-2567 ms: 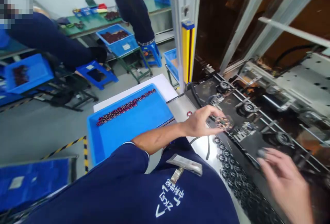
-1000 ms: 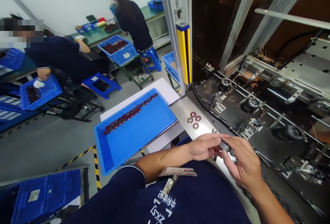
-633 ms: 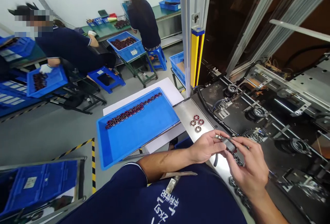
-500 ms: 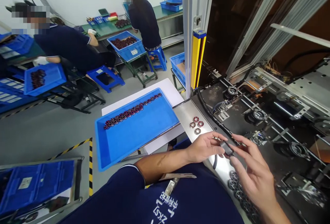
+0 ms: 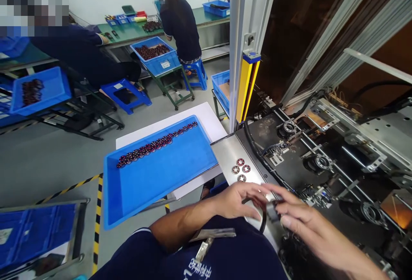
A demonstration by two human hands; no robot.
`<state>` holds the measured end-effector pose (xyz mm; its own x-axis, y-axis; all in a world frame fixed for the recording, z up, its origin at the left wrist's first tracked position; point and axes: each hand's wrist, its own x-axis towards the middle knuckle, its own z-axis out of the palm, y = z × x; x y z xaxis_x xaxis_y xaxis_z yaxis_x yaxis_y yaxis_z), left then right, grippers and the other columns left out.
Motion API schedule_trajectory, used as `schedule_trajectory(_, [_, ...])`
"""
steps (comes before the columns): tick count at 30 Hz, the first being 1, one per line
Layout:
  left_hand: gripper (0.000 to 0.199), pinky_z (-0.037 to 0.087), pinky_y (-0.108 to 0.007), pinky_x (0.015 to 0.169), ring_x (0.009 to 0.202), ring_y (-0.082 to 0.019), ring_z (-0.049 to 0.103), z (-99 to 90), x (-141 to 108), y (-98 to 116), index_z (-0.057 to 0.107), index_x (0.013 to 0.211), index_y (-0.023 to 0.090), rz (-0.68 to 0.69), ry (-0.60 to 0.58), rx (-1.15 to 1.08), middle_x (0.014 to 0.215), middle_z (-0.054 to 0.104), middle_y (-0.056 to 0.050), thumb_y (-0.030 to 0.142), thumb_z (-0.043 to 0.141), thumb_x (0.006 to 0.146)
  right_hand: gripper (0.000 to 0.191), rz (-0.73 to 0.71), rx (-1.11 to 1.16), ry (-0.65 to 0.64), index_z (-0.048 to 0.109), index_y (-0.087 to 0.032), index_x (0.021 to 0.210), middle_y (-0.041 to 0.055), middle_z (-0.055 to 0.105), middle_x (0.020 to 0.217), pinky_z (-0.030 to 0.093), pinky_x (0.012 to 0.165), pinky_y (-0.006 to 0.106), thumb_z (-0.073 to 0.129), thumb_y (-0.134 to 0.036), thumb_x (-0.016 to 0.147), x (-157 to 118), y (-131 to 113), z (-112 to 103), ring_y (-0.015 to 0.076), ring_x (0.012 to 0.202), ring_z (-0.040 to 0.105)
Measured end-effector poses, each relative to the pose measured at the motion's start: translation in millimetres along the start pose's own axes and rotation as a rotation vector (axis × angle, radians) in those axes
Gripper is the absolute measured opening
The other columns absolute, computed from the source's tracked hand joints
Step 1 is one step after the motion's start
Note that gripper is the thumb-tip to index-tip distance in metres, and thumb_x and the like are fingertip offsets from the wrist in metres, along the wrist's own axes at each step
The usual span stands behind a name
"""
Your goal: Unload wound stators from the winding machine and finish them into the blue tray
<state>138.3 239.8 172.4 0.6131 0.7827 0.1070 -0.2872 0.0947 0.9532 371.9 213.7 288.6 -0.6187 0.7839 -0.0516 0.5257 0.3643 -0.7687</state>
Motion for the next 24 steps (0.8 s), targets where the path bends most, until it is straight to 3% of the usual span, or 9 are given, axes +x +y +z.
schedule_trajectory(4, [0.057,0.05,-0.046,0.105,0.114,-0.025,0.069,-47.9,21.4,-37.3,0.059,0.129,0.02,0.031,0.516,0.295,0.12,0.072,-0.016,0.061,0.062,0.089,0.043,0.027,-0.303,0.305,0.075,-0.027,0.102,0.0064,0.053,0.151,0.049,0.11,0.05,0.046,-0.057,0.1,59.4,68.7,-82.1,0.0286,0.134,0.056])
schedule_trajectory(6, [0.054,0.043,-0.05,0.113,0.123,-0.026,0.064,-66.4,31.3,-58.8,0.054,0.131,0.02,0.016,0.637,0.368,0.127,0.069,-0.016,0.057,0.057,0.092,0.052,0.087,-0.371,0.416,0.074,-0.02,0.093,0.0148,0.056,0.145,0.045,0.113,0.055,0.045,-0.062,0.098,95.7,116.4,-119.9,0.0335,0.133,0.055])
schedule_trajectory(8, [0.054,0.043,-0.051,0.113,0.125,-0.027,0.063,-75.8,36.5,-78.0,0.049,0.133,0.019,0.005,0.702,0.43,0.128,0.068,-0.017,0.054,0.055,0.093,0.053,0.142,-0.418,0.463,0.071,-0.016,0.082,0.0205,0.061,0.133,0.044,0.111,0.059,0.046,-0.061,0.098,127.3,160.5,-143.3,0.0361,0.131,0.055])
schedule_trajectory(11, [0.05,0.046,-0.049,0.111,0.125,-0.026,0.064,-76.7,35.9,-98.1,0.046,0.134,0.019,-0.001,0.742,0.503,0.13,0.067,-0.017,0.05,0.05,0.095,0.04,0.198,-0.467,0.462,0.067,-0.015,0.084,0.0157,0.065,0.126,0.045,0.109,0.056,0.057,-0.051,0.097,155.9,207.1,-151.9,0.0297,0.125,0.058])
schedule_trajectory(14, [0.049,0.046,-0.047,0.112,0.126,-0.025,0.063,-74.1,32.4,-108.7,0.046,0.133,0.02,-0.001,0.752,0.565,0.131,0.067,-0.016,0.049,0.051,0.095,0.029,0.242,-0.5,0.427,0.066,-0.015,0.091,0.0106,0.063,0.128,0.044,0.109,0.051,0.064,-0.043,0.096,163.9,230.7,-146.8,0.0248,0.124,0.057])
schedule_trajectory(19, [0.047,0.046,-0.048,0.112,0.127,-0.026,0.062,-76.3,32.1,-119.6,0.047,0.134,0.019,0.013,0.757,0.62,0.131,0.067,-0.016,0.046,0.051,0.096,0.021,0.312,-0.547,0.364,0.067,-0.014,0.099,0.0105,0.06,0.135,0.044,0.11,0.051,0.065,-0.034,0.096,165.0,242.0,-144.6,0.0252,0.127,0.055])
schedule_trajectory(24, [0.043,0.045,-0.049,0.113,0.128,-0.027,0.062,-78.7,33.6,-125.8,0.052,0.128,0.018,0.055,0.767,0.642,0.13,0.068,-0.016,0.047,0.051,0.096,0.026,0.385,-0.591,0.284,0.066,-0.015,0.112,0.0111,0.06,0.134,0.046,0.109,0.051,0.064,-0.036,0.097,173.1,234.2,-147.3,0.0256,0.126,0.056])
